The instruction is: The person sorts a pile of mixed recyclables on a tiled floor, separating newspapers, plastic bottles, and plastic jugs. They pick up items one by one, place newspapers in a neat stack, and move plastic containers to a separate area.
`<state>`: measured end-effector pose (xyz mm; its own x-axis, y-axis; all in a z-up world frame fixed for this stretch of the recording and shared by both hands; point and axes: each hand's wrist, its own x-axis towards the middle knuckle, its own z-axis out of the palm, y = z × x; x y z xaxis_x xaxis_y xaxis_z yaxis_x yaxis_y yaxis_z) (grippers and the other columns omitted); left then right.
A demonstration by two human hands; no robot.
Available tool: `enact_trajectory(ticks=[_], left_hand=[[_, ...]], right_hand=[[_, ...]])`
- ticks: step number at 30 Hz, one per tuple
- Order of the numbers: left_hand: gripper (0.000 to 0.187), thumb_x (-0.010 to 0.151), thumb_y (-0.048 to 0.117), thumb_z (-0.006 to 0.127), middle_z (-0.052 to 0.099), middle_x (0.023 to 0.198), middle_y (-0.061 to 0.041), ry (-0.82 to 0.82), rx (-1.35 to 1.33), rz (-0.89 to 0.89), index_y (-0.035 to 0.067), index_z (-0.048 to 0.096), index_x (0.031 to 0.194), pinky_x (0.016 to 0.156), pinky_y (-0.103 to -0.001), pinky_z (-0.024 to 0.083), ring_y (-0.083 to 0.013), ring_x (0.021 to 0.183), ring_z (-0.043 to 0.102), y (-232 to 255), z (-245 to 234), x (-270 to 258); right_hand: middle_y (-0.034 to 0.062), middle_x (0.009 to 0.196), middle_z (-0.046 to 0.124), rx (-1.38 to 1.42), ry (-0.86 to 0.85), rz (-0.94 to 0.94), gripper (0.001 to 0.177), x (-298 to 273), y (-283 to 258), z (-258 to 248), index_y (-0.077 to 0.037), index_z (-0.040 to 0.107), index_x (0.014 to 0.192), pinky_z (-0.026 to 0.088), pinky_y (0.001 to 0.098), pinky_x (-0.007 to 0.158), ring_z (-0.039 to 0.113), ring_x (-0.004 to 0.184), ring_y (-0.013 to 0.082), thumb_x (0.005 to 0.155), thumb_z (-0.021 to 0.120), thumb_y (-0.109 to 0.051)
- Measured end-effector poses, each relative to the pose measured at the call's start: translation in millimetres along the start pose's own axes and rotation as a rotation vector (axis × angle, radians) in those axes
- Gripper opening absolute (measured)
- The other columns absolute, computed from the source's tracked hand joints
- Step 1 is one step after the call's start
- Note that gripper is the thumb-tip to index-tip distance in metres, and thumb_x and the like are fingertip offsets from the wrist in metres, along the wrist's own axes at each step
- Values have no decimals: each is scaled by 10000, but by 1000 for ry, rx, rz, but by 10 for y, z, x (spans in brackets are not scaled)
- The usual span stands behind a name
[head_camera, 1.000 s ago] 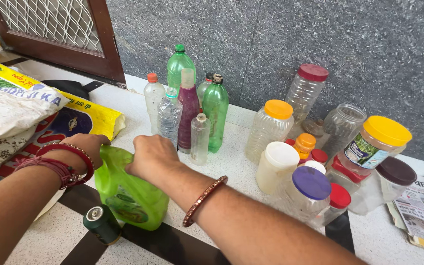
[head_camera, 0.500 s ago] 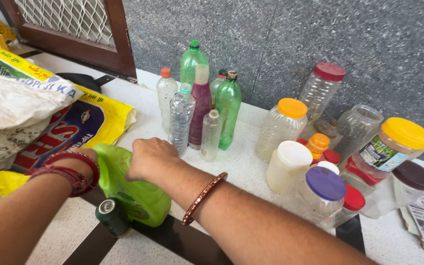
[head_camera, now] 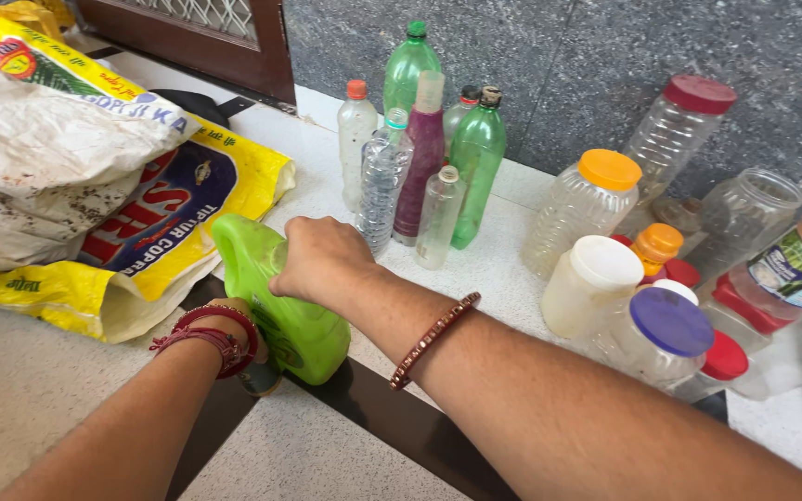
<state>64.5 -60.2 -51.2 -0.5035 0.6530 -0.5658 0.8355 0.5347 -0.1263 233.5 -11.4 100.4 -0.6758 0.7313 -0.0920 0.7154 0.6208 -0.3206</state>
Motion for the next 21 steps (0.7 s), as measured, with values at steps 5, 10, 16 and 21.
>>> enact_trajectory(ticks=[5,10,16,21], left_hand=[[738,681,455,918,726,1304,-143,4,-24,-25,120,717,1307,988,-431,589,-305,1191,718,-215,-13,-89],[822,638,501,951,722,1313,-139,-33,-35,-74,120,701,1322,994,-436,587,-307,1199,716,-453,37,-193],[958,608,581,992,683,1362,-149,-59,26,-127,110,648,1368,1012,-447,571,-317,1229,689,-550,-59,-326],[739,700,485,917,737,1305,-123,-201,37,-139,126,713,1312,980,-434,576,-290,1170,728,-816,-602,-576]], right_hand=[[159,1072,750,22,9,-35,597,-79,-153,70,-97,688,1143,583,412,918,736,1008,319,695,856,-455],[157,1051,759,53,29,-83,567,-82,-384,231,-92,707,1108,583,421,916,742,1004,318,690,854,-446],[162,1103,746,59,-15,-88,739,-128,-472,259,-88,639,1206,579,434,921,723,1056,325,661,870,-531],[156,1158,717,26,-67,-60,867,-205,-481,31,-85,580,1267,559,443,939,690,1103,317,616,897,-562]])
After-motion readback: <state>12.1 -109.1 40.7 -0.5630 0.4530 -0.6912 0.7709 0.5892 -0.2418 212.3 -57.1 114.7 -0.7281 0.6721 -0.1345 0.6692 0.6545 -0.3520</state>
